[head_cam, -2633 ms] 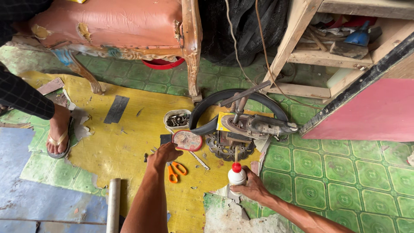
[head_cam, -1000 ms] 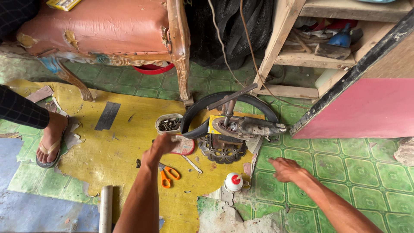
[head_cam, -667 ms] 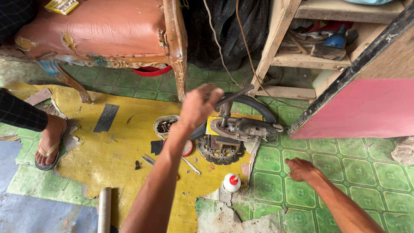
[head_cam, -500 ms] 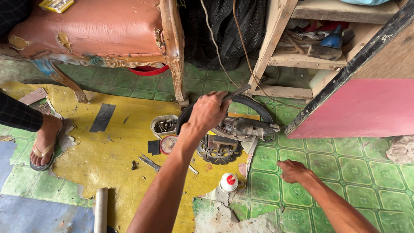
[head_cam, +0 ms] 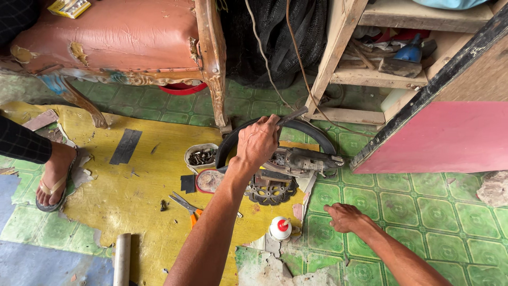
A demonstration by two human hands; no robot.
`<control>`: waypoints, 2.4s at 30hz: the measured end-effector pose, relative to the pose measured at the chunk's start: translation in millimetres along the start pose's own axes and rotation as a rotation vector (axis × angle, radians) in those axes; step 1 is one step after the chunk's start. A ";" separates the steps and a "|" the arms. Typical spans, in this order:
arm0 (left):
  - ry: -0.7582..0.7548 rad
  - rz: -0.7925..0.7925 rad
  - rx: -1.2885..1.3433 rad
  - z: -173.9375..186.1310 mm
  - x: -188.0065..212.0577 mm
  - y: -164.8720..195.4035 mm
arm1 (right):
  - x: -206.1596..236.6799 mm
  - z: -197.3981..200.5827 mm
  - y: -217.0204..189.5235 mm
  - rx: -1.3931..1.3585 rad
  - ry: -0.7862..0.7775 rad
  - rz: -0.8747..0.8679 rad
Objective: The person applies liquid from a white bottle with a red cap to a metal part on a workbench, then uses a metal rod to manipulate the part. The person repeats the application and manipulation several times while adjusting the part's position.
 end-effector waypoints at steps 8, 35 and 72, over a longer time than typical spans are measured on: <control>0.012 -0.032 -0.036 -2.1 4.2 0.3 | 1.8 -1.8 2.8 0.015 -0.003 0.011; 0.015 0.007 -0.187 -19.2 -0.1 -5.3 | -2.0 -7.9 -26.5 0.014 -0.010 0.115; 0.041 -0.008 -0.188 -17.3 -0.9 -3.8 | 3.3 -6.0 -53.9 -0.093 0.128 0.309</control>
Point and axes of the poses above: each hand's wrist, its own x-axis away from the middle knuckle, its own z-axis out of the back of the hand, y = z × x, the point moved 3 cm from there along -x, towards the middle knuckle, and after that the axes turned 6 degrees about y, right-handed, at the moved point
